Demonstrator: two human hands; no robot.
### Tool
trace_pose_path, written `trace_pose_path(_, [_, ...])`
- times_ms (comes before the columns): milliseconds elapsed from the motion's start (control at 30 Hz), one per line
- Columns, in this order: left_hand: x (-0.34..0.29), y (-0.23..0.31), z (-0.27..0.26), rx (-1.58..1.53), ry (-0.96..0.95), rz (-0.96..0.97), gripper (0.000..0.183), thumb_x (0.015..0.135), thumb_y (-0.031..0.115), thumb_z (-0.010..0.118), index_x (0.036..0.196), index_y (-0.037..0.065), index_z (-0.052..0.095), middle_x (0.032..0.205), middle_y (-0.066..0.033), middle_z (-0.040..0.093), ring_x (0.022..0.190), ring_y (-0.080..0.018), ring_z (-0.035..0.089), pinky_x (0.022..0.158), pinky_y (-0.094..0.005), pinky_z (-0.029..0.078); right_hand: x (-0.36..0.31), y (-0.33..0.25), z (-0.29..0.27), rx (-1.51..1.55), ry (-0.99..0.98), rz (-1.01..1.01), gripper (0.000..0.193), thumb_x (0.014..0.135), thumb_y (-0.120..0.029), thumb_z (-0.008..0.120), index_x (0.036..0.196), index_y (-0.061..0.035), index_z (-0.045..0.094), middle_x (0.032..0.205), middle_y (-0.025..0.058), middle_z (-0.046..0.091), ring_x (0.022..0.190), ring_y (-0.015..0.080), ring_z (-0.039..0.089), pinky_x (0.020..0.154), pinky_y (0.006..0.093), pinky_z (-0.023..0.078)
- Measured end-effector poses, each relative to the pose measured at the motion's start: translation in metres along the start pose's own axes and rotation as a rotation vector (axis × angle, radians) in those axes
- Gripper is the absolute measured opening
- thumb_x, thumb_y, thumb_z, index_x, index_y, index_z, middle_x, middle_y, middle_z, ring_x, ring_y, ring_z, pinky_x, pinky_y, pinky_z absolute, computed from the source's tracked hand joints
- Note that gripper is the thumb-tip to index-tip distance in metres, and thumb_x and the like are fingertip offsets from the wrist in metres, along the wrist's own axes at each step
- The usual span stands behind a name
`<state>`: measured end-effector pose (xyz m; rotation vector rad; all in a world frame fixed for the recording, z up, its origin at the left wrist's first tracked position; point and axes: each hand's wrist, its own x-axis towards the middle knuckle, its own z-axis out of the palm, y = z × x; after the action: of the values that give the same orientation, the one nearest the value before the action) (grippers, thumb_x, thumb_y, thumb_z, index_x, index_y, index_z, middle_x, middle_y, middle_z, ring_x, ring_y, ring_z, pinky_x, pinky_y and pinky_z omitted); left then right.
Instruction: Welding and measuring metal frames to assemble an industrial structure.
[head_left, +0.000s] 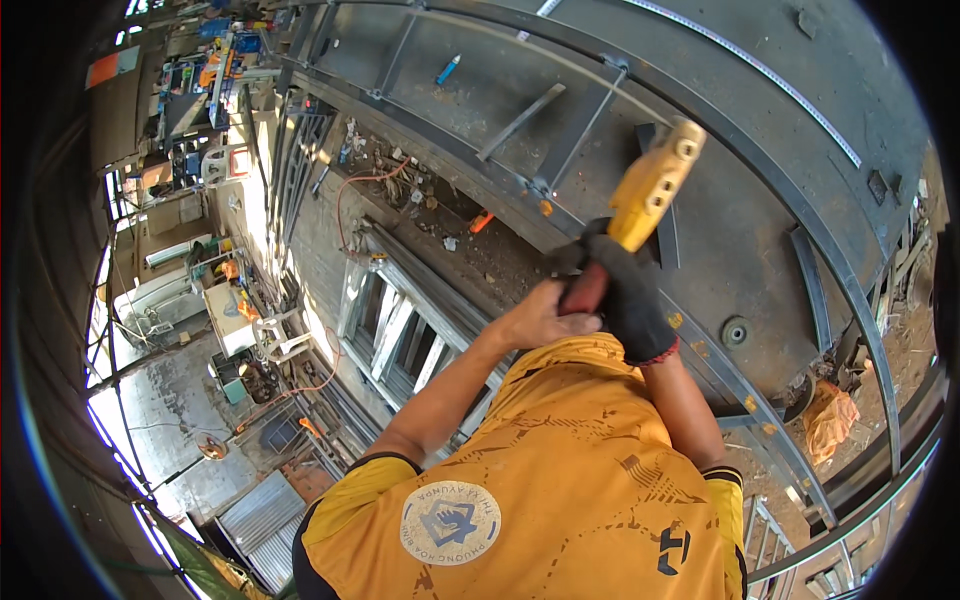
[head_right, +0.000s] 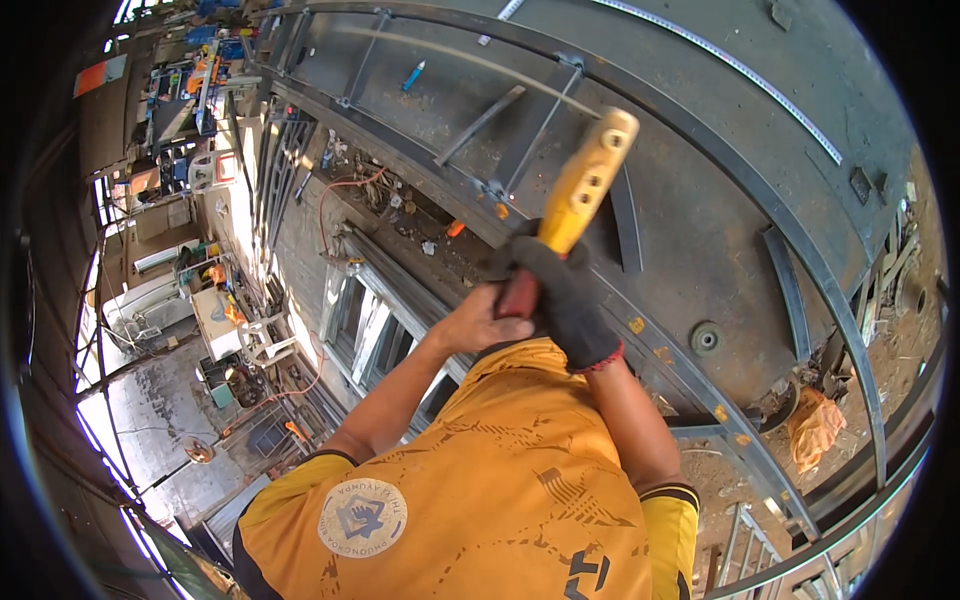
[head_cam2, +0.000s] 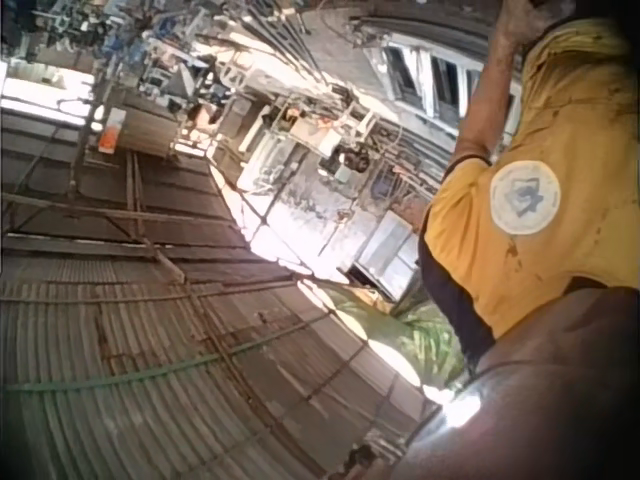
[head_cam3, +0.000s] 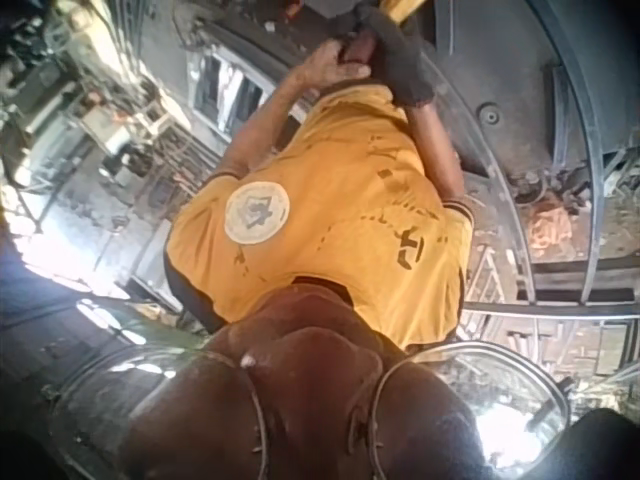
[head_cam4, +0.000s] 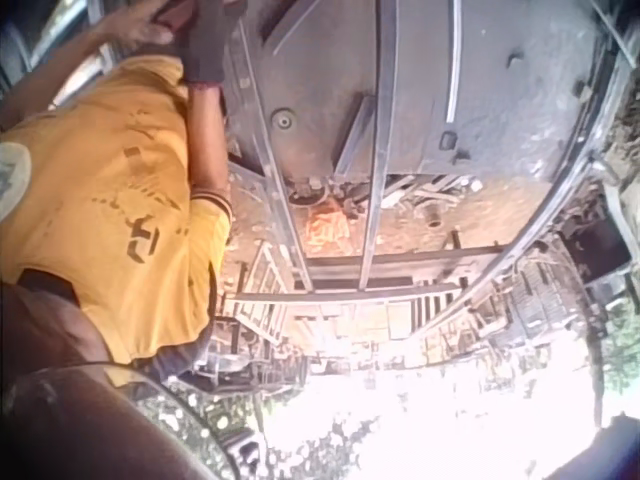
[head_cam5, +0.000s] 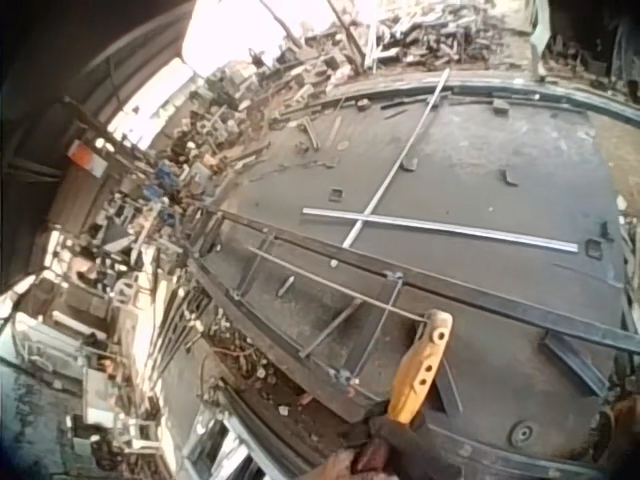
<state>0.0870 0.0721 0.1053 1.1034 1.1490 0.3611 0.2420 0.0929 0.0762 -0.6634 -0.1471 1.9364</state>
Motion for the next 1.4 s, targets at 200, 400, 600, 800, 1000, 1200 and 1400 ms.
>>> trace_pose_path(200, [-0.055,0.041,-0.095,0.014,0.478,-0.017,0.048,0.075,0.022,0.082,0.114,0.0,0.063,0.08,-0.0007,0.061,0.058,-0.0066,0.053,0.054,-0.0231,0.044,0.036,0.019,0.063,-0.704,-0.373,-0.098,0.041,0.093,-0.028,0.068,0.123,-0.001,0.061,0.109,0.0139,0.069,0.099,0.0207,0.067,0.088,0.0341,0.052])
trace_pose_path(400, [-0.035,0.046,-0.219,0.643,0.654,0.149,0.04,0.078,0.028,0.076,0.102,-0.003,0.066,0.072,-0.0096,0.063,0.062,-0.0214,0.06,0.06,-0.0371,0.047,0.002,0.014,0.016,-1.011,-0.196,0.008,0.046,0.093,-0.035,0.067,0.124,-0.0016,0.063,0.112,0.013,0.071,0.103,0.0192,0.066,0.093,0.0331,0.049])
trace_pose_path(600, [0.065,0.046,-0.288,0.8,0.722,0.16,0.039,0.079,0.031,0.073,0.086,-0.005,0.061,0.074,-0.025,0.061,0.073,-0.0421,0.064,0.066,-0.0441,0.047,-0.094,0.012,-0.137,-1.185,0.591,-0.235,0.034,0.095,-0.023,0.068,0.118,0.0017,0.064,0.104,0.0071,0.07,0.097,0.0165,0.064,0.087,0.0308,0.05])
trace_pose_path(800, [0.179,0.034,-0.277,0.614,0.616,0.369,0.044,0.081,0.036,0.074,0.085,-0.006,0.06,0.08,-0.0286,0.065,0.083,-0.0463,0.066,0.071,-0.0474,0.049,-0.193,0.016,-0.132,-0.739,1.044,-0.411,0.032,0.097,-0.023,0.066,0.119,0.0001,0.064,0.099,0.0078,0.068,0.09,0.0147,0.064,0.081,0.0278,0.05])
trace_pose_path(1000, [0.263,-0.008,-0.26,0.663,0.516,0.499,0.046,0.082,0.038,0.074,0.094,-0.004,0.061,0.089,-0.0296,0.067,0.089,-0.0463,0.066,0.077,-0.0497,0.051,-0.199,0.092,-0.126,-0.855,1.099,-0.47,0.035,0.096,-0.022,0.065,0.121,0.0021,0.063,0.096,0.0078,0.069,0.085,0.0155,0.064,0.077,0.0291,0.05])
trace_pose_path(1200, [0.273,-0.025,-0.25,0.739,0.536,0.328,0.05,0.081,0.039,0.075,0.109,0.001,0.059,0.098,-0.0276,0.07,0.096,-0.0446,0.067,0.084,-0.0503,0.053,-0.202,0.14,-0.108,-1.06,1.134,-0.308,0.036,0.092,-0.023,0.067,0.115,0.0049,0.065,0.099,0.0088,0.07,0.09,0.0181,0.064,0.081,0.0319,0.05])
trace_pose_path(1400, [0.264,-0.034,-0.248,0.813,0.477,0.2,0.057,0.08,0.041,0.075,0.118,0.003,0.057,0.105,-0.0255,0.07,0.1,-0.044,0.067,0.088,-0.0504,0.053,-0.205,0.162,-0.099,-1.279,1.166,-0.216,0.037,0.091,-0.026,0.068,0.112,0.0035,0.067,0.103,0.0135,0.071,0.098,0.0246,0.065,0.086,0.036,0.05])
